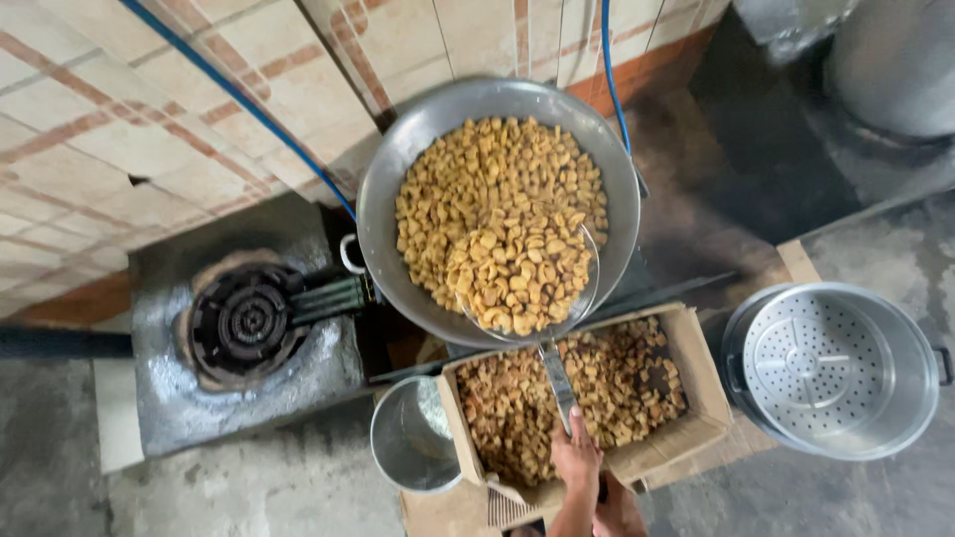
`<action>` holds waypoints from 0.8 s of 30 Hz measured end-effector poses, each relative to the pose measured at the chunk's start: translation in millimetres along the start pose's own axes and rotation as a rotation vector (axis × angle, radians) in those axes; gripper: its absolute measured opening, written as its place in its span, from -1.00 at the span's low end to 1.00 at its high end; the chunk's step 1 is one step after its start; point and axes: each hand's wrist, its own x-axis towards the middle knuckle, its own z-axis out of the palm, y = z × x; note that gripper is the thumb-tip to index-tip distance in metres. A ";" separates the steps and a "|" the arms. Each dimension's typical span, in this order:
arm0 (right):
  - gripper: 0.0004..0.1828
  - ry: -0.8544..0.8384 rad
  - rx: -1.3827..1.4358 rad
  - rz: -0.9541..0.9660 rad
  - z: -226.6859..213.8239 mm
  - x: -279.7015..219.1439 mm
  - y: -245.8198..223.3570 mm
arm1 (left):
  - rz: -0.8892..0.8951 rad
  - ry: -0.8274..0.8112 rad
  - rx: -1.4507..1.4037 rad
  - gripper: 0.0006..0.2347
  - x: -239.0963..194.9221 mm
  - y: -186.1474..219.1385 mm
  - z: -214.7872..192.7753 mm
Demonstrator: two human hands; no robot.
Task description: The person uses a large wire skimmer to scoop fried food nuggets out of a wok of hot oil, transferring them into a cardboard box and a metal steamer basket.
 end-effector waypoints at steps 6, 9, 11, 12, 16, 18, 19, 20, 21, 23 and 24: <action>-0.47 -0.016 0.072 0.114 2.1 -2.4 0.0 | 0.075 -0.104 -0.117 -0.62 -1.6 3.9 0.1; -0.49 -0.006 0.059 0.124 3.3 -1.0 -0.1 | 0.043 -0.051 -0.047 -0.63 -3.1 -2.5 -1.5; -0.49 -0.046 0.078 0.101 3.0 -2.0 2.4 | -0.020 0.041 0.083 -0.62 1.2 -6.8 -3.3; -0.49 -0.042 0.003 0.089 2.1 -1.4 3.4 | -0.031 0.022 0.045 -0.61 2.0 -10.3 -5.1; -0.49 -0.046 -0.059 0.106 -1.3 -6.3 9.1 | -0.008 -0.010 -0.018 -0.58 0.0 -23.7 -9.6; -0.50 -0.053 -0.035 0.102 2.6 -2.8 8.3 | 0.009 0.000 0.005 -0.58 4.1 -23.6 -9.2; -0.50 -0.057 -0.033 0.099 2.7 -3.4 9.2 | -0.008 0.013 0.020 -0.59 3.5 -25.9 -9.6; -0.50 -0.059 -0.034 0.093 2.7 -3.3 10.1 | -0.025 0.027 0.036 -0.59 3.8 -28.0 -9.7; -0.51 -0.063 -0.036 0.098 3.0 -6.6 12.3 | -0.025 0.017 0.016 -0.58 5.4 -29.7 -9.9; -0.51 -0.073 -0.044 0.092 2.7 -10.7 15.7 | -0.022 -0.003 -0.028 -0.55 13.8 -29.3 -7.9; -0.52 -0.079 -0.047 0.092 2.1 -12.4 17.0 | -0.019 0.015 -0.012 -0.55 11.0 -33.1 -10.8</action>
